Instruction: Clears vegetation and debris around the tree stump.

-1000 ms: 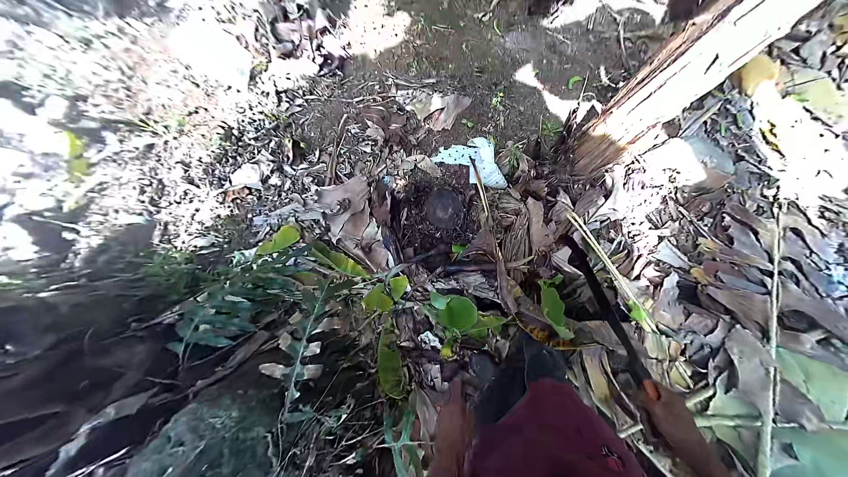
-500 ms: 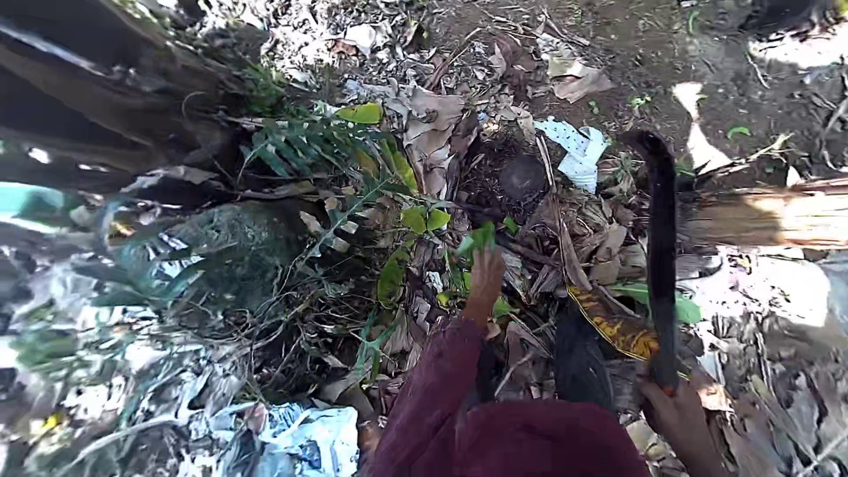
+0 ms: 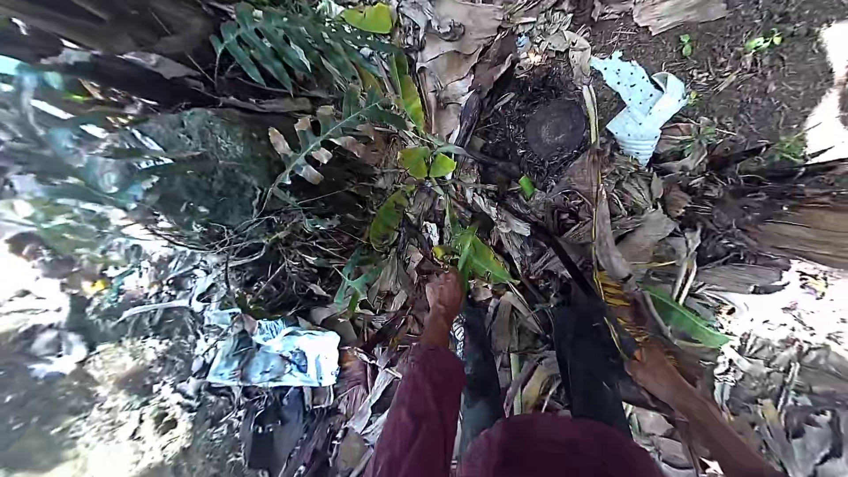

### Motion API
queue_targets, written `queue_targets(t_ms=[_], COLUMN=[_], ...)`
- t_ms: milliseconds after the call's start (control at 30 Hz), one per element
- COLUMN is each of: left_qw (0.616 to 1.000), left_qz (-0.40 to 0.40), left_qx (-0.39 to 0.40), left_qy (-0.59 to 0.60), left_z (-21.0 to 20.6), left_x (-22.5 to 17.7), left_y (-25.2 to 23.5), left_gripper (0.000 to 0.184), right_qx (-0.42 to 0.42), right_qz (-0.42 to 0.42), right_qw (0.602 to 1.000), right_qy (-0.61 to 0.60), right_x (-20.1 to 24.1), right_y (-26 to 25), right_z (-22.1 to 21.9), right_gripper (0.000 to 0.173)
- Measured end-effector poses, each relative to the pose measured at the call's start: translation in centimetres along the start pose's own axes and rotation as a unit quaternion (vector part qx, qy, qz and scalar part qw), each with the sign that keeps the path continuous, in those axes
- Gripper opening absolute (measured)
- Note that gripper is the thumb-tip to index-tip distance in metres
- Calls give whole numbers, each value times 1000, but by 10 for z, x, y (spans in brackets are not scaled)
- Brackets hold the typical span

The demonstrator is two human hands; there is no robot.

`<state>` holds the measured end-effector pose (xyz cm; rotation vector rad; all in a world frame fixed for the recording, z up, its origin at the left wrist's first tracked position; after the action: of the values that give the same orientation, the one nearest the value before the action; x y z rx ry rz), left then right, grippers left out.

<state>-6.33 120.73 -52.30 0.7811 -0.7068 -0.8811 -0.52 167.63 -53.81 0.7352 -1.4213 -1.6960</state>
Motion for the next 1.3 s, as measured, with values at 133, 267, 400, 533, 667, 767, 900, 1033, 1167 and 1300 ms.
queue_targets(t_ms=[133, 267, 400, 533, 667, 767, 900, 1033, 1167, 1300], left_qw=[1000, 999, 997, 997, 996, 993, 989, 987, 983, 983], left_qz=[-13, -10, -4, -2, 3, -8, -27, -31, -37, -35], left_qx=[-13, -10, -17, -13, -17, -5, 7, 0, 2, 4], left_qy=[-1, 35, 73, 71, 92, 122, 148, 159, 178, 181], left_z=[4, -18, -25, -26, -23, -26, -24, -32, -50, -56], left_x=[2, -7, -7, -3, 18, 23, 35, 44, 42, 40], left_y=[-4, -2, 2, -2, -10, -14, -14, -24, -27, -25], left_gripper=[42, 44, 45, 47, 46, 46, 43, 42, 41, 40], right_qx=[-42, -121, -145, -126, -162, -212, -174, -146, -187, -176], right_qz=[-6, 122, 276, 218, 68, 5, -25, 83, 253, 552], right_qw=[993, 967, 915, 891, 894, 885, 908, 943, 946, 798], right_qy=[114, 189, 255, 378, 413, 414, 379, 286, 76, -167], right_x=[-36, 43, 223, 283, 158, 85, 58, 105, 180, 342], right_y=[70, 93, 65, -47, -87, -42, -16, 30, 85, 142], right_z=[66, 98, 93, 95, 156, 187, 168, 135, 132, 150], right_gripper=[38, 36, 37, 36, 42, 54, 41, 28, 26, 24])
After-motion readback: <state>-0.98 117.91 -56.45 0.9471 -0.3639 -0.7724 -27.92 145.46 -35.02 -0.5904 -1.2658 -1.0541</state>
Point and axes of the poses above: each hand's wrist, its own y-axis away from the middle knuckle, its own z-axis out of the back of the hand, x = y × z, the point moved 4 cm from there along -y, towards the middle knuckle, and after that the axes turned 2 degrees about -z, right-handed, at the moved point
